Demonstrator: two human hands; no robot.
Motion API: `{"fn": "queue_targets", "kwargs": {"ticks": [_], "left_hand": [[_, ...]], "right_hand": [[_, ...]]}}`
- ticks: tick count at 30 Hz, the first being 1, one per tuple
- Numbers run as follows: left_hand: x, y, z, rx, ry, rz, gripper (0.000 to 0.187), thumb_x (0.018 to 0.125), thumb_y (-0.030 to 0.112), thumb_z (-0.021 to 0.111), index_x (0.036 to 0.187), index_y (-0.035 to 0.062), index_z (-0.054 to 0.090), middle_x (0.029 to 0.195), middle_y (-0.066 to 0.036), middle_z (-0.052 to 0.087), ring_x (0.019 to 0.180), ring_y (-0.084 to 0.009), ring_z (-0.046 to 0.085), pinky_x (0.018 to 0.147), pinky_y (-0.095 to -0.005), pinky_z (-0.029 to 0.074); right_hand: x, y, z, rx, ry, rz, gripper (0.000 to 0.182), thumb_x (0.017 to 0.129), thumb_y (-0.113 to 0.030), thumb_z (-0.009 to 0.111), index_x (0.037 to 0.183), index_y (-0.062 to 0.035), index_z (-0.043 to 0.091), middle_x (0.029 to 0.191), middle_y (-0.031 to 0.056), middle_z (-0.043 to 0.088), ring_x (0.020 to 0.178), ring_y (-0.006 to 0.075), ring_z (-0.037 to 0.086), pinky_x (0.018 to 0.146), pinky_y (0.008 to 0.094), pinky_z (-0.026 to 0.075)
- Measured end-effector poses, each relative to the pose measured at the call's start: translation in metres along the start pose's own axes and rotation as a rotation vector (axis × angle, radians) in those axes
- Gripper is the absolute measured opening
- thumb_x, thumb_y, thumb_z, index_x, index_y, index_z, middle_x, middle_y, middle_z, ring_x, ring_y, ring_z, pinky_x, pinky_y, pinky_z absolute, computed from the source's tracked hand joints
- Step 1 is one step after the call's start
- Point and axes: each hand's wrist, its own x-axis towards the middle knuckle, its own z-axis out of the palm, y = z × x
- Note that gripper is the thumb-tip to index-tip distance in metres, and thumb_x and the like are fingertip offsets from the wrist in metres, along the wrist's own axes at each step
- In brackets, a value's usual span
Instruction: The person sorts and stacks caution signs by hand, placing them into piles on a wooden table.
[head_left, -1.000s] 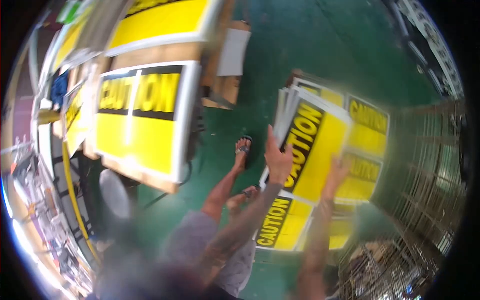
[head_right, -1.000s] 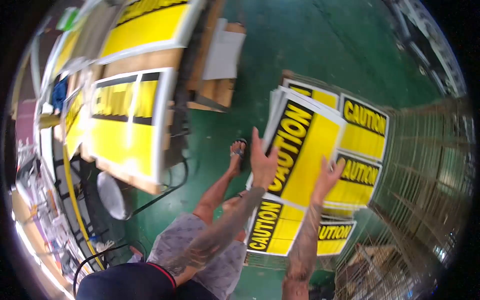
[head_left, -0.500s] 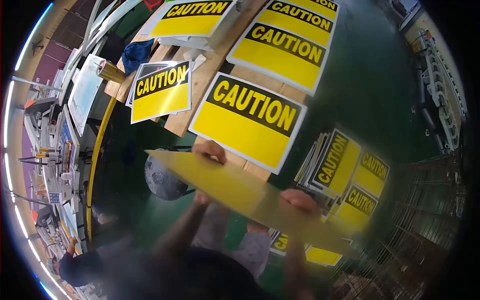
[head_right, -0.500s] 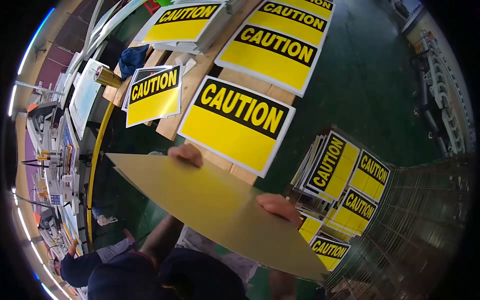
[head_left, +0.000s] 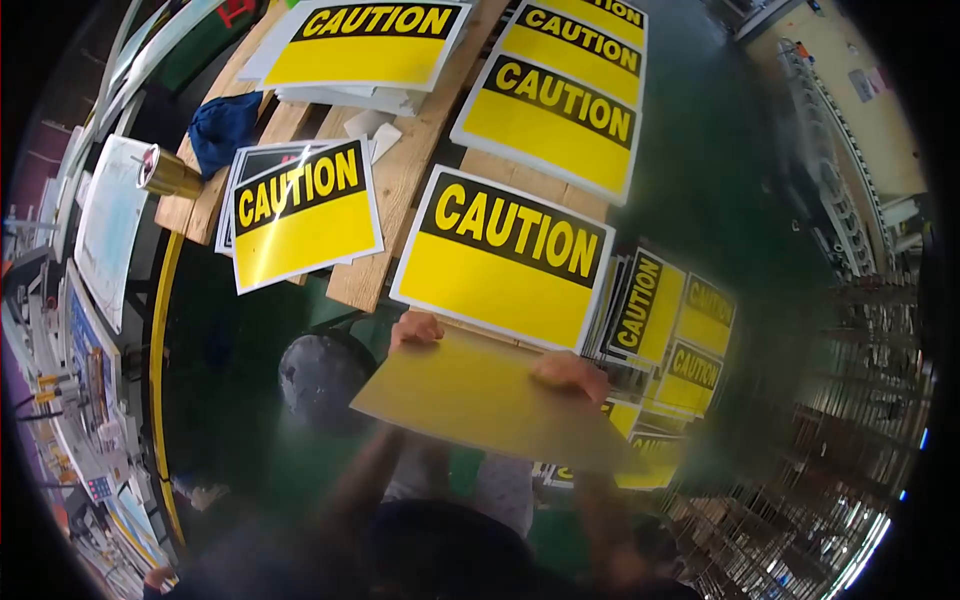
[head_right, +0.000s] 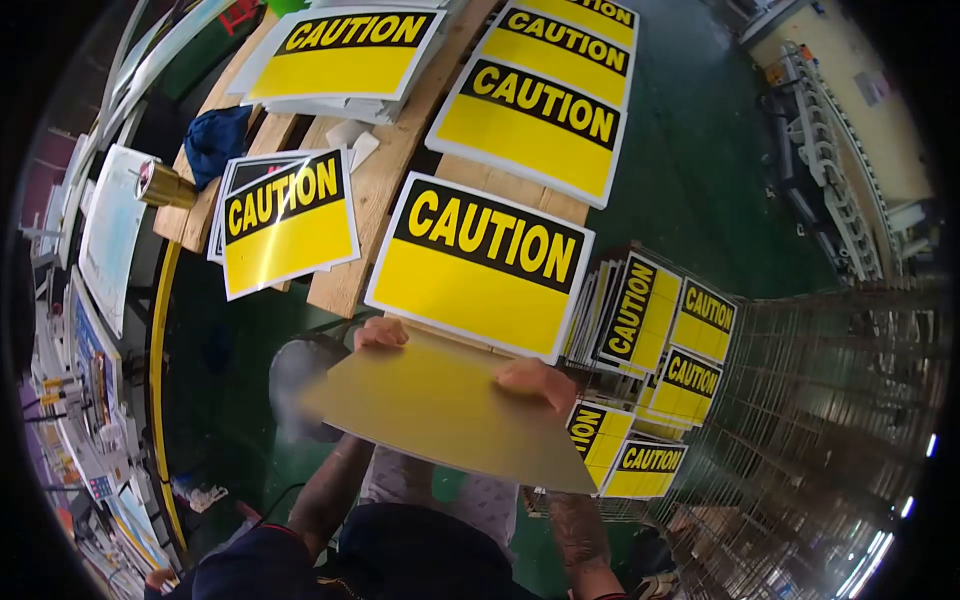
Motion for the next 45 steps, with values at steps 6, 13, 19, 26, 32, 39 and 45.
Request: {"fn": "queue_targets", "kwargs": {"ticks": [6,13,19,26,32,39,45], "left_hand": [[0.066,0.104,0.031,0.476,0.065,-0.381,0.082,0.102,0.053,0.062,0.16,0.0009,0.035,0.159,-0.019,0.043,0.15,-0.0311,0.039,0.124,-0.0477,0.028],[0.039,0.121,0.074,0.042,0.183,-0.81,0.061,0.11,0.019,0.055,0.162,-0.0008,0.03,0.158,-0.014,0.045,0.146,-0.0225,0.042,0.121,-0.0386,0.033],[0.09,0.088,0.028,0.27,-0.199,-0.807,0.057,0.11,0.015,0.057,0.159,-0.0037,0.034,0.151,-0.013,0.053,0.138,-0.0205,0.049,0.116,-0.0343,0.039],[0.143,0.003,-0.006,0.915,-0.304,-0.548,0.052,0.099,0.01,0.067,0.145,-0.0044,0.048,0.136,-0.032,0.053,0.125,-0.0484,0.053,0.106,-0.0516,0.044],[0.141,-0.059,-0.026,1.171,-0.363,-0.227,0.054,0.093,0.007,0.07,0.141,-0.0054,0.049,0.145,-0.033,0.048,0.13,-0.0525,0.047,0.109,-0.0551,0.041],[0.142,-0.054,-0.017,1.057,-0.403,-0.472,0.064,0.102,0.014,0.063,0.158,-0.0038,0.038,0.14,-0.031,0.057,0.125,-0.0467,0.052,0.11,-0.0521,0.041],[0.128,-0.089,-0.05,1.214,-0.501,-0.303,0.068,0.101,0.015,0.065,0.162,0.0029,0.039,0.139,-0.028,0.057,0.118,-0.0423,0.055,0.103,-0.0496,0.045]], "right_hand": [[-0.018,-0.007,0.011,-0.103,0.439,0.154,0.036,0.089,-0.011,0.082,0.119,-0.0015,0.064,0.105,0.0106,0.072,0.092,0.0242,0.07,0.084,0.0358,0.056],[0.008,-0.025,0.074,0.37,0.897,0.303,0.069,0.102,-0.038,0.072,0.155,-0.0072,0.04,0.148,0.0094,0.053,0.136,0.0267,0.051,0.117,0.0452,0.038],[-0.013,-0.027,-0.01,0.554,0.961,0.322,0.066,0.105,-0.029,0.069,0.16,-0.0085,0.04,0.148,0.0111,0.057,0.132,0.0273,0.058,0.113,0.0457,0.046],[0.008,0.029,-0.023,-0.367,0.723,0.486,0.048,0.101,-0.015,0.074,0.143,0.0043,0.061,0.107,0.0112,0.076,0.1,0.0157,0.068,0.087,0.0356,0.055],[0.007,0.077,-0.021,-0.787,0.775,0.396,0.044,0.094,-0.021,0.081,0.131,0.0,0.071,0.107,0.0137,0.069,0.093,0.0259,0.065,0.083,0.0411,0.052],[0.012,0.081,-0.004,-0.952,0.773,0.396,0.047,0.093,-0.022,0.081,0.134,-0.0021,0.069,0.127,0.02,0.066,0.12,0.0375,0.063,0.102,0.0453,0.051],[0.01,0.083,0.003,-0.897,0.822,0.396,0.049,0.094,-0.019,0.081,0.137,0.0004,0.067,0.131,0.0211,0.071,0.118,0.0349,0.07,0.098,0.0401,0.056]]}}
